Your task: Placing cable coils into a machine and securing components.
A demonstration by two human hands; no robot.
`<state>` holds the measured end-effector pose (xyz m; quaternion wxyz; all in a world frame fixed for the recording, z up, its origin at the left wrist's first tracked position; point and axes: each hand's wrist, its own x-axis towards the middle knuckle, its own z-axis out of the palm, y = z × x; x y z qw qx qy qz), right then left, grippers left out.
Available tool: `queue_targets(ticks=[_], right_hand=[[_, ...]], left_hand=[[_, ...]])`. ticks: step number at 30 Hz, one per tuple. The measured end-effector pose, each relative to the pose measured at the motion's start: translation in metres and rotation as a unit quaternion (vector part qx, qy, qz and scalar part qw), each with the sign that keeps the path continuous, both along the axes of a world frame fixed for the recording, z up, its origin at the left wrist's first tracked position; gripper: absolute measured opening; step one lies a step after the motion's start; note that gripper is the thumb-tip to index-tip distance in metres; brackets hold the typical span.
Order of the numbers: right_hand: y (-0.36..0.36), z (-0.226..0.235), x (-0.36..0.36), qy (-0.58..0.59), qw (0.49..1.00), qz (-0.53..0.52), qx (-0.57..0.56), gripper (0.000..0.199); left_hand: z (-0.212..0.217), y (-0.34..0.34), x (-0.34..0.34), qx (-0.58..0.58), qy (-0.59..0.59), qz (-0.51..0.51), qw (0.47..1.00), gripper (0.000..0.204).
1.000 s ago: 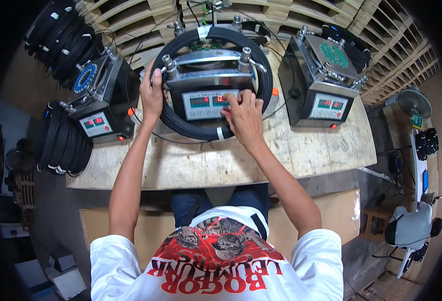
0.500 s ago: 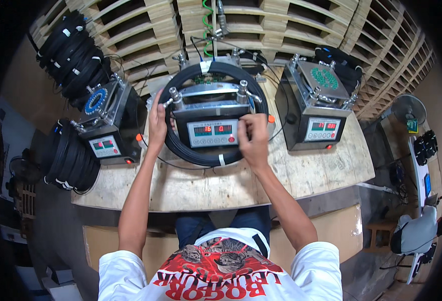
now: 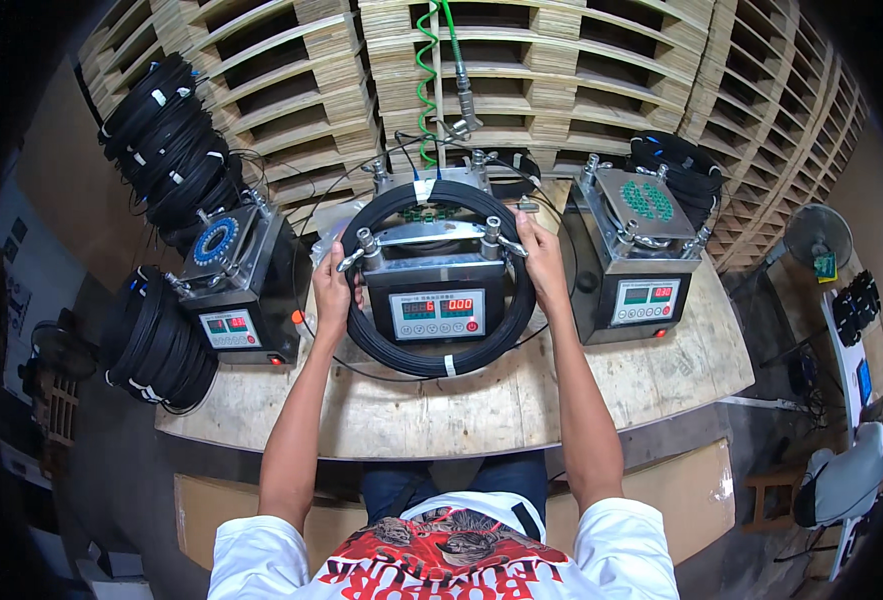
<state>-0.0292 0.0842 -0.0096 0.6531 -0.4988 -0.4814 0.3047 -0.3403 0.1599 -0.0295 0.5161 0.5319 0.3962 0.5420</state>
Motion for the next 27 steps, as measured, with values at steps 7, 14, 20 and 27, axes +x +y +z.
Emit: queue_targets(ticks=[7, 14, 20, 27], right_hand=[[-0.004, -0.009, -0.013, 0.002, 0.996, -0.09, 0.025, 0.052], [-0.007, -0.007, -0.01, 0.003, 0.995, -0.087, 0.042, 0.05], [-0.025, 0.002, 0.003, -0.182, 0.962, -0.196, 0.06, 0.027], [-0.049, 0.026, -0.023, -0.259, 0.951, -0.157, 0.064, 0.017]], left_hand=[[0.011, -0.003, 0.0, 0.001, 0.013, 0.004, 1.0, 0.054], [0.016, -0.003, -0.004, 0.034, 0.043, -0.024, 0.998, 0.051], [0.022, -0.012, -0.017, 0.266, 0.201, 0.157, 0.93, 0.031], [0.061, -0.049, -0.018, 0.202, 0.378, 0.091, 0.899, 0.028]])
